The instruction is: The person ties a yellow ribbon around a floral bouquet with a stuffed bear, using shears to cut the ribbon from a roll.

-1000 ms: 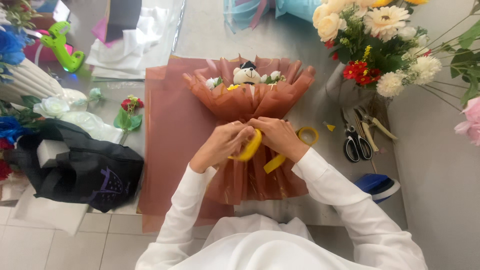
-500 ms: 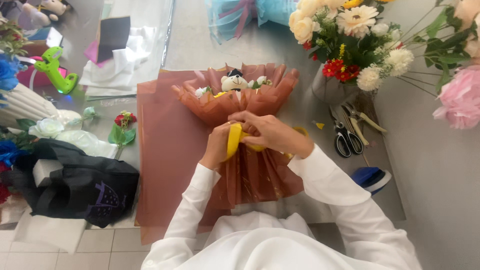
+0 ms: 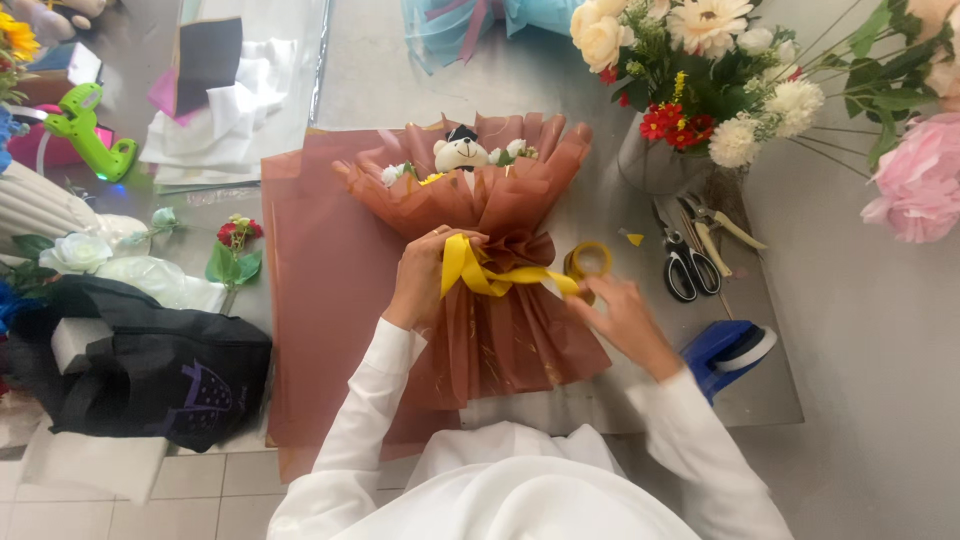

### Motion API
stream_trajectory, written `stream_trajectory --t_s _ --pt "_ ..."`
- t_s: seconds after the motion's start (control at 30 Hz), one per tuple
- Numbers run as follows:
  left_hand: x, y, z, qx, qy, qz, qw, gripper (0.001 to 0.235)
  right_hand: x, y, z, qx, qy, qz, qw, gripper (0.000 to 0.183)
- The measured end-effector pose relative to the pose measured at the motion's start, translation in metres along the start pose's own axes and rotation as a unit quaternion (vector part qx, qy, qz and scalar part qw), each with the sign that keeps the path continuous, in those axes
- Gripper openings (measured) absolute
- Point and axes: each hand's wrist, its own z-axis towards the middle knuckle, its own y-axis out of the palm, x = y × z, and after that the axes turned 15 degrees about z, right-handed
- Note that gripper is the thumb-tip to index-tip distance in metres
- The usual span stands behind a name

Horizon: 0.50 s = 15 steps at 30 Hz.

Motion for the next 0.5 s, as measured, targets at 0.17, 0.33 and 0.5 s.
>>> stream_trajectory --t_s 0.17,0.33,0.5 --pt "-0.004 -0.002 0.003 0.01 -0.017 0.034 0.999 0.022 -0.002 0.012 -0.09 -0.2 -0.066 0.051 0.976 0.021" --pt "-0.004 0.001 0.006 0.015 -0.012 0.109 0.994 0.022 -0.01 0.004 -0.062 -0.192 -0.03 -0.04 0.98 0.017" --pt "-0.009 0.014 0.004 0.043 -0.076 0.054 0.995 0.013 -0.042 0.065 0.056 0.023 -0.124 0.088 0.988 0.016"
